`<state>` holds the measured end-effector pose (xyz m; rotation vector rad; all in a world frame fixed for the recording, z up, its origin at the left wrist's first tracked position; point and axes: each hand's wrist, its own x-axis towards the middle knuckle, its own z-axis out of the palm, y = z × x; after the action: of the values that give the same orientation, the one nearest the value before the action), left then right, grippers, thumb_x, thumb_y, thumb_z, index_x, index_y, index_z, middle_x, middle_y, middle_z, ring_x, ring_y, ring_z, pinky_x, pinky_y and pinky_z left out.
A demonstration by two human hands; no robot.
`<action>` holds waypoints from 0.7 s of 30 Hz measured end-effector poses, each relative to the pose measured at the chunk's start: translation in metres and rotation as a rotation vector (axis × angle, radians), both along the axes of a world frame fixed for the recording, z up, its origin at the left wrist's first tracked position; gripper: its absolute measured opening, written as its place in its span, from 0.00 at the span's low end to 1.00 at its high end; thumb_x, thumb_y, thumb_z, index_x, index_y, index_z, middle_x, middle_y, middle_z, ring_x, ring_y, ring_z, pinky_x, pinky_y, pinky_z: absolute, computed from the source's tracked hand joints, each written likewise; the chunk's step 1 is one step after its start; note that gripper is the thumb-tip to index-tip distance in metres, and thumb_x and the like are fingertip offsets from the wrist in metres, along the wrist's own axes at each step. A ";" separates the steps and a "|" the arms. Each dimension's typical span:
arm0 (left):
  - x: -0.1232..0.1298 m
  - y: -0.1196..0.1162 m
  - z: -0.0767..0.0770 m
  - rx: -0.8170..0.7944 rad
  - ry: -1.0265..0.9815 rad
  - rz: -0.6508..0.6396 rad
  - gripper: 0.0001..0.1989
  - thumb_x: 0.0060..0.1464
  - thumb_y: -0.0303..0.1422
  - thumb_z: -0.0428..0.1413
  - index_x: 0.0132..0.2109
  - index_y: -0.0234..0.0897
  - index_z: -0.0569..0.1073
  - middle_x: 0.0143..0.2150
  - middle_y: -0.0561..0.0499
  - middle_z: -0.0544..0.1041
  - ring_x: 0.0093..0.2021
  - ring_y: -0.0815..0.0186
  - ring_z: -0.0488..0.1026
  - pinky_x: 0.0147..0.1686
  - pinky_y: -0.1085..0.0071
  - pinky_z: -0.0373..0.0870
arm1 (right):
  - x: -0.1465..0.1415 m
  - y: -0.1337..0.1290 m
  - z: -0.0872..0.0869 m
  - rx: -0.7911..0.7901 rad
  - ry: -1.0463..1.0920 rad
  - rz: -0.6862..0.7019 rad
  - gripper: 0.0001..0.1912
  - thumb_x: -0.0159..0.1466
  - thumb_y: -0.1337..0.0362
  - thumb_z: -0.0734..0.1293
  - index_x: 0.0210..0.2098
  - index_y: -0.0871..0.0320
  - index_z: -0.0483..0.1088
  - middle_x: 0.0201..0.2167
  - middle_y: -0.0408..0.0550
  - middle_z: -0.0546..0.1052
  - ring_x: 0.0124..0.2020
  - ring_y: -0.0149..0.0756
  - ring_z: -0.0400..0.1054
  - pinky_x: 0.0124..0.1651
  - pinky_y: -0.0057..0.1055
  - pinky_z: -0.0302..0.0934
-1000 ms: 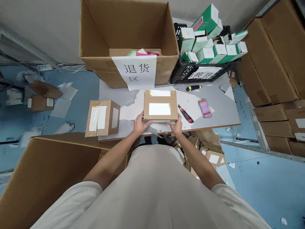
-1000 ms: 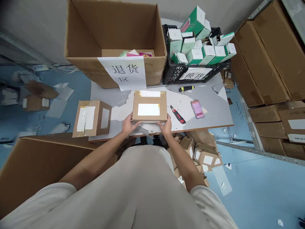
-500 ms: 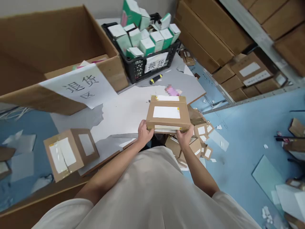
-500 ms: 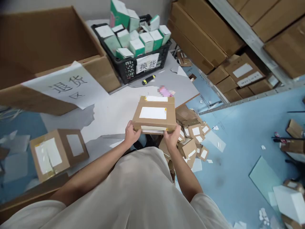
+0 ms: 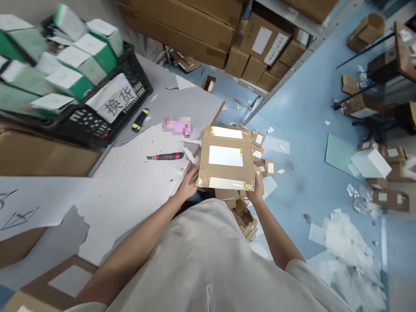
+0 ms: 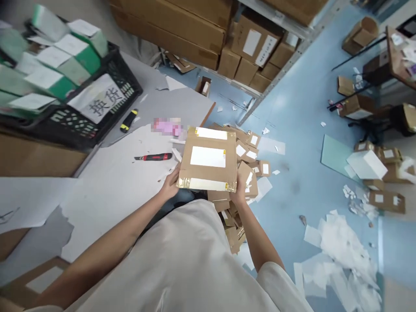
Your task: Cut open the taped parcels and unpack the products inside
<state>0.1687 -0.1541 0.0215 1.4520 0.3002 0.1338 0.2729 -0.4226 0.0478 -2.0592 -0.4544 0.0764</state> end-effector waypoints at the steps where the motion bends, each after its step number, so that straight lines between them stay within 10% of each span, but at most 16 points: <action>1: 0.014 -0.005 0.001 -0.106 0.035 -0.039 0.33 0.50 0.46 0.60 0.61 0.40 0.66 0.61 0.45 0.70 0.61 0.54 0.65 0.60 0.60 0.61 | 0.001 -0.011 -0.003 0.006 0.031 -0.045 0.30 0.58 0.61 0.65 0.59 0.57 0.60 0.56 0.57 0.70 0.57 0.48 0.64 0.56 0.46 0.63; 10: 0.080 -0.027 -0.015 -0.582 0.348 -0.445 0.34 0.46 0.42 0.57 0.62 0.49 0.65 0.60 0.50 0.71 0.62 0.53 0.64 0.57 0.54 0.64 | 0.000 -0.085 -0.029 -0.035 0.158 -0.381 0.31 0.55 0.64 0.65 0.59 0.57 0.61 0.56 0.55 0.71 0.57 0.48 0.65 0.58 0.48 0.60; 17: 0.102 -0.056 -0.037 -0.160 0.327 -0.417 0.39 0.43 0.34 0.63 0.64 0.38 0.62 0.63 0.42 0.67 0.62 0.55 0.65 0.61 0.58 0.60 | -0.011 -0.109 -0.045 -0.003 0.129 -0.686 0.29 0.61 0.59 0.60 0.61 0.58 0.60 0.59 0.58 0.68 0.56 0.42 0.67 0.58 0.44 0.61; 21: 0.070 -0.022 -0.037 -0.021 0.367 -0.338 0.35 0.45 0.41 0.63 0.59 0.34 0.68 0.53 0.37 0.76 0.52 0.54 0.74 0.57 0.54 0.65 | -0.010 -0.095 -0.049 -0.048 0.232 -0.702 0.28 0.63 0.52 0.59 0.58 0.60 0.63 0.42 0.55 0.78 0.30 0.36 0.75 0.38 0.38 0.70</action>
<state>0.2390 -0.1764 -0.0151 1.4817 0.3473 -0.4118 0.2633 -0.5175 -0.0010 -2.1141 0.4239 -0.0964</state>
